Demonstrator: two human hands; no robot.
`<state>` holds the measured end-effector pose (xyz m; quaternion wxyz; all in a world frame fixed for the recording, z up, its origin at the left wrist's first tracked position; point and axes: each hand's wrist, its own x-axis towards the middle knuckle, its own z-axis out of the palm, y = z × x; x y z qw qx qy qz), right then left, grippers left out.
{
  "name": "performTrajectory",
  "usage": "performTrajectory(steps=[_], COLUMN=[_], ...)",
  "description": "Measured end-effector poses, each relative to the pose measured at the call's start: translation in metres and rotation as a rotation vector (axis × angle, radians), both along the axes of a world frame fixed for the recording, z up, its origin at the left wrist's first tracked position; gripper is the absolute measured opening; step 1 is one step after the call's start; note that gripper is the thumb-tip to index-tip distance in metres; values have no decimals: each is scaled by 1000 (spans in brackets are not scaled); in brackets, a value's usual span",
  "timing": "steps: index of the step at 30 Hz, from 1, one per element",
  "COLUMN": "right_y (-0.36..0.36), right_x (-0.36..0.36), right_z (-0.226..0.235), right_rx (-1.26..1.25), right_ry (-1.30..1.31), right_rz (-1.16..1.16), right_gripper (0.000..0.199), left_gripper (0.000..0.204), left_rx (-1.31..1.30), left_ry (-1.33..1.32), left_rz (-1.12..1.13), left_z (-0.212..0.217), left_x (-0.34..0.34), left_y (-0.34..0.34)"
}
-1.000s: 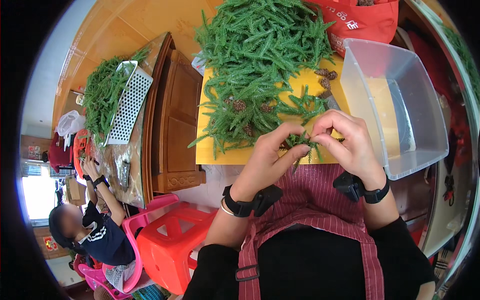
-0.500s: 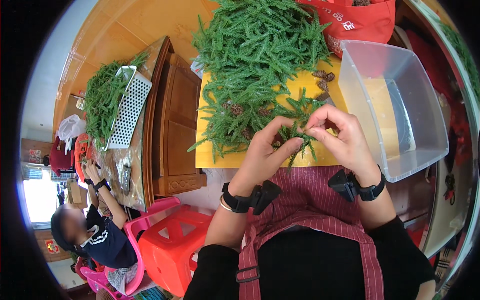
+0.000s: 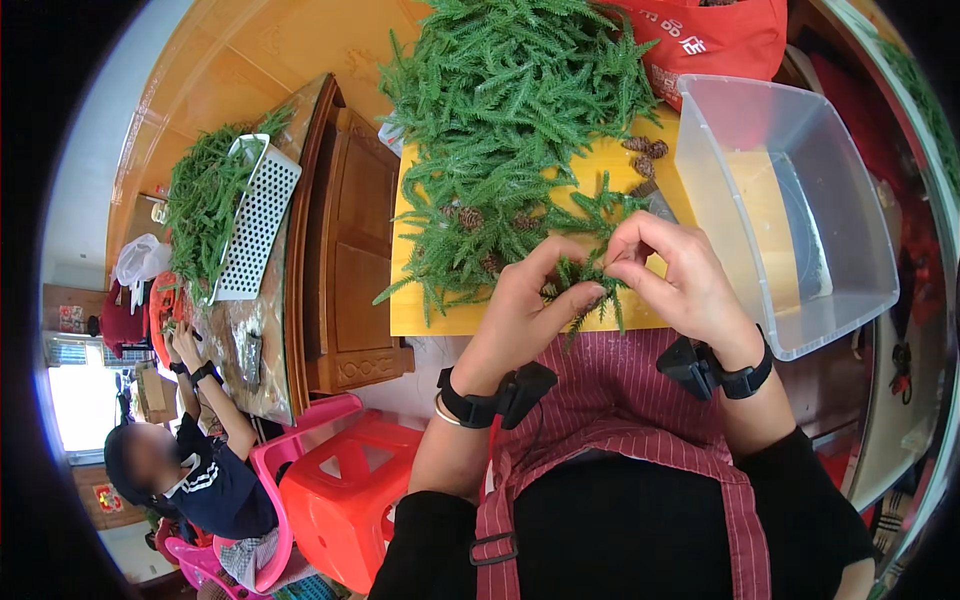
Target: Sorting green leafy stems and placing them into a plastic container.
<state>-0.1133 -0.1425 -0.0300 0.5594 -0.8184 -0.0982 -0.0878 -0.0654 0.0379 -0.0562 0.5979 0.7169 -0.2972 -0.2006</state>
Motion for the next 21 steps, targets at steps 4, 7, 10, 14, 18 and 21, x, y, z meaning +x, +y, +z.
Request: performTrajectory(steps=[4,7,10,14,18,21], right_y=[3,10,10,6,6,2], right_x=[-2,-3,-1,0,-2,-4], right_z=[1,1,-1,-11,-9,-9], right_rx=[-28,-30,-43,96,201,206], right_ry=[20,-93,-139,-61,26,-53], right_rz=[-56,-160,-201,-173,-157,-104], right_gripper=[7,8,9,7,6,6], left_gripper=[21,20,22,26,24,34], left_rx=[72,-18,-46,-13,14,-40], left_ry=[-259,-529,-740,-1029,-1200,-943], left_rz=[101,184,256,315,337,258], left_z=[10,8,2,3,6,13], left_x=[-3,-2,-2,-5,-4,-2], left_y=[-10,-16,-18,-21,-20,-15])
